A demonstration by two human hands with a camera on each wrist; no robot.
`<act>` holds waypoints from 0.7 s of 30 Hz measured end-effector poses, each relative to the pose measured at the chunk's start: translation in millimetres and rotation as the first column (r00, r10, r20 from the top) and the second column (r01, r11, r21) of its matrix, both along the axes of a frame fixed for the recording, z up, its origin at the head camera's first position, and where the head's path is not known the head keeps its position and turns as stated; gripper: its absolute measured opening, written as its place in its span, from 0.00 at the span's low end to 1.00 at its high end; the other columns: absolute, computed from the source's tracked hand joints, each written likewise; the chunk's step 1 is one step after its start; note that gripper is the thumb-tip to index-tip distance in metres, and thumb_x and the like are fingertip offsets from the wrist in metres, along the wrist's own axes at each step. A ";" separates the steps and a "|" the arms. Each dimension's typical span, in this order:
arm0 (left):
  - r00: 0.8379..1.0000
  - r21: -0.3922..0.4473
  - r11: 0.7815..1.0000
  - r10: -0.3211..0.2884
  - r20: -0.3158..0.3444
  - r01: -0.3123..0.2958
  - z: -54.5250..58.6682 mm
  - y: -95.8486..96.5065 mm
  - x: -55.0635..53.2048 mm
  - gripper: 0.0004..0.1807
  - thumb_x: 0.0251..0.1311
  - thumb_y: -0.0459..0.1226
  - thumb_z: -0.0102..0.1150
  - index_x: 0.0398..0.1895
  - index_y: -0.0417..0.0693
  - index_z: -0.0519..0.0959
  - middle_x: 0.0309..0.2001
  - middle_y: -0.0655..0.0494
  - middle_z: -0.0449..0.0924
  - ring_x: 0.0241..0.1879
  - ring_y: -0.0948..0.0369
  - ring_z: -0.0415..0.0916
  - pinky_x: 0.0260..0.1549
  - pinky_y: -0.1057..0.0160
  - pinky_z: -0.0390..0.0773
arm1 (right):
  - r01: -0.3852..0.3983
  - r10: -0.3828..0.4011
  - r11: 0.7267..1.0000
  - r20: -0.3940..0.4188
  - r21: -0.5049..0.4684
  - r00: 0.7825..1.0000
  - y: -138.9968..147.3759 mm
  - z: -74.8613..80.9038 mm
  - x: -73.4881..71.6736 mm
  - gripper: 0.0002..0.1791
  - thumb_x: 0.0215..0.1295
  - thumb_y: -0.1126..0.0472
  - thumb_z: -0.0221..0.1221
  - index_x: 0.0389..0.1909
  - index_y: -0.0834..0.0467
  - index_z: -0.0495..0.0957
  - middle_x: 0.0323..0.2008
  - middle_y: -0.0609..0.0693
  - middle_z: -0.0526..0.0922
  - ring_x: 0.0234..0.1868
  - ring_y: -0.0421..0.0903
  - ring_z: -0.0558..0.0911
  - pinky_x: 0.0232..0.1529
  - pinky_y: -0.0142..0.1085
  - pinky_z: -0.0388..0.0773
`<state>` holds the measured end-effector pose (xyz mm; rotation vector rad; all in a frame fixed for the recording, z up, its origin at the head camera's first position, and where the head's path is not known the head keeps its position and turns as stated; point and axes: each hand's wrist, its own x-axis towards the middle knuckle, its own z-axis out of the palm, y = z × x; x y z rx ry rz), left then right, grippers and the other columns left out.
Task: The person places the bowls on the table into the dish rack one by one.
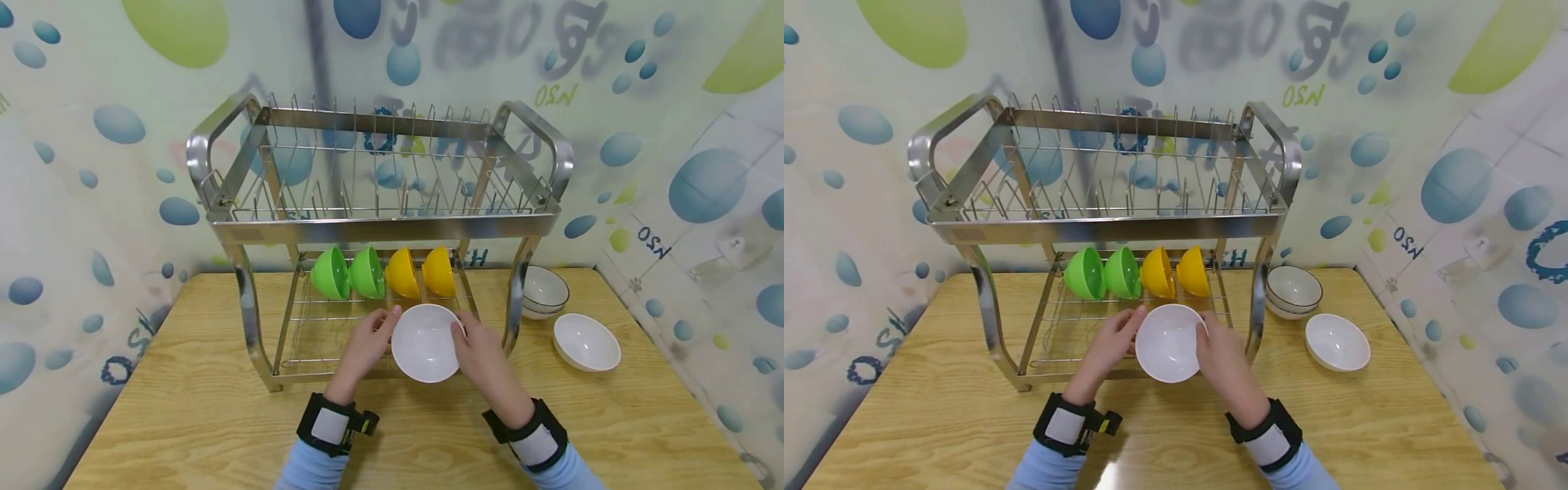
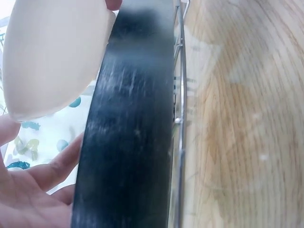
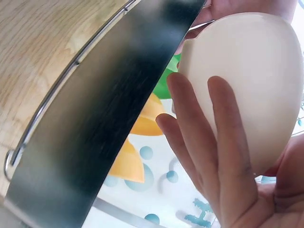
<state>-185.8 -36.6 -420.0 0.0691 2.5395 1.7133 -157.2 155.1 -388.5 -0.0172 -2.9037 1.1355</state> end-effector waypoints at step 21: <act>0.997 0.031 0.998 -0.063 0.039 0.062 0.9 -6.9 -2.1 0.36 0.66 0.62 0.40 0.54 0.40 0.77 0.47 0.44 0.80 0.41 0.56 0.78 0.37 0.61 0.79 | -0.091 0.094 0.994 -0.066 0.057 0.993 -19.0 -3.0 -7.0 0.17 0.72 0.59 0.49 0.55 0.63 0.74 0.47 0.59 0.82 0.40 0.48 0.81 0.34 0.37 0.82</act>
